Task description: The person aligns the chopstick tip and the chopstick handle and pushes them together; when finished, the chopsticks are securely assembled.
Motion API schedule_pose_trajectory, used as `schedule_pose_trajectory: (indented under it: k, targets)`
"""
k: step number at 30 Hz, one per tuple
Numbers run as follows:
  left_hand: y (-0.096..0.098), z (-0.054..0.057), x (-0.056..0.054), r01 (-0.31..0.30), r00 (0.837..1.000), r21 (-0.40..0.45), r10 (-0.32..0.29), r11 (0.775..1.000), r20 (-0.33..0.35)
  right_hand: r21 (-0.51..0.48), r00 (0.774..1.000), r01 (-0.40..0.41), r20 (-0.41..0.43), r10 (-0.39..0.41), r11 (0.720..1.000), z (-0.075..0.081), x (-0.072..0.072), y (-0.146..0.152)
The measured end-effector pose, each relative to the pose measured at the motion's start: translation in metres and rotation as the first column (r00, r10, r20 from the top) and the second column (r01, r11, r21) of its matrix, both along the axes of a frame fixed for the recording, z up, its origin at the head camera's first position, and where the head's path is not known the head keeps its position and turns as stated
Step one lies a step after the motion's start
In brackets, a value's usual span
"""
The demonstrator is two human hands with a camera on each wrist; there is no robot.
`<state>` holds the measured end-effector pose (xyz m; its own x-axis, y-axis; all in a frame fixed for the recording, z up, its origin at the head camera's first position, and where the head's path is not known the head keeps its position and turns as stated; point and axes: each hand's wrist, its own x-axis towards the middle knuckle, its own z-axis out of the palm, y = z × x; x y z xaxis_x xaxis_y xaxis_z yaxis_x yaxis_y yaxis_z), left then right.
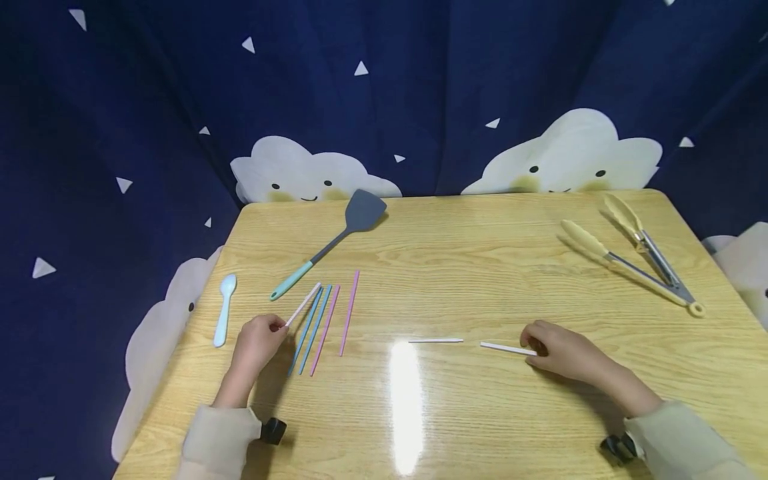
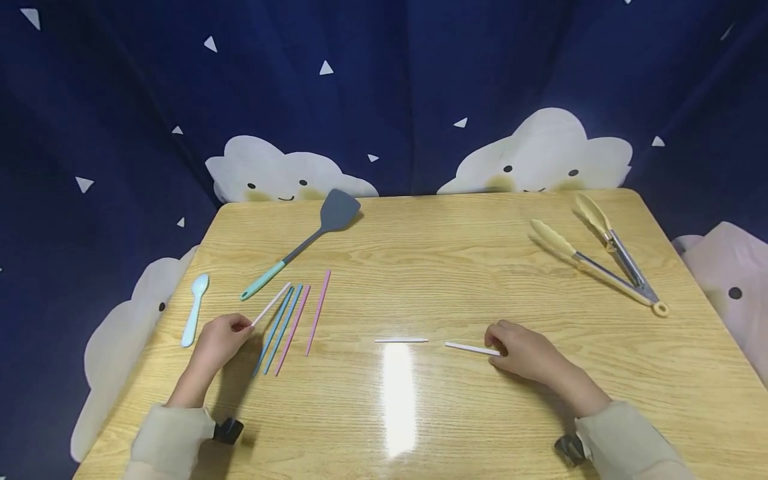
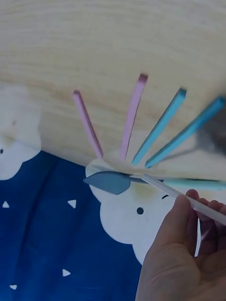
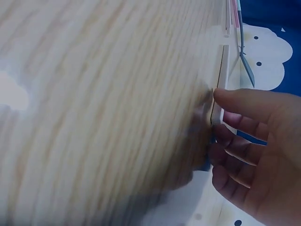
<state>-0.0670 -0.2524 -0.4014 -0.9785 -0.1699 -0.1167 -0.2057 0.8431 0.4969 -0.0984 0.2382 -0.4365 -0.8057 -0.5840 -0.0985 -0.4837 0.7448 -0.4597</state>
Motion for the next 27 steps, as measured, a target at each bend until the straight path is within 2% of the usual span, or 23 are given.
schedule_pose_trajectory:
  k: [6, 12, 19, 24, 27]
  targets:
    - [0.001, -0.015, 0.004, -0.026, 1.000, -0.003, 0.026, 1.000, 0.002, 0.014, 1.000, 0.021, -0.007, -0.021, 1.000, 0.000, -0.001, -0.002]
    - [0.004, -0.020, 0.015, -0.031, 0.998, 0.005, 0.031, 1.000, 0.053, -0.005, 1.000, 0.023, 0.022, -0.023, 1.000, 0.004, -0.006, -0.004]
    - [0.007, -0.022, 0.027, -0.032, 0.996, 0.023, 0.030, 0.999, 0.085, -0.062, 0.997, 0.056, 0.050, -0.053, 0.996, 0.012, -0.011, -0.003]
    - [0.008, -0.022, 0.034, -0.020, 0.993, 0.014, 0.019, 1.000, 0.112, -0.140, 0.998, 0.061, -0.009, -0.062, 0.988, 0.020, -0.015, -0.004]
    - [0.009, -0.019, 0.035, -0.013, 0.995, -0.020, 0.015, 1.000, 0.094, -0.178, 0.997, 0.059, -0.039, -0.067, 0.982, 0.025, -0.016, -0.005]
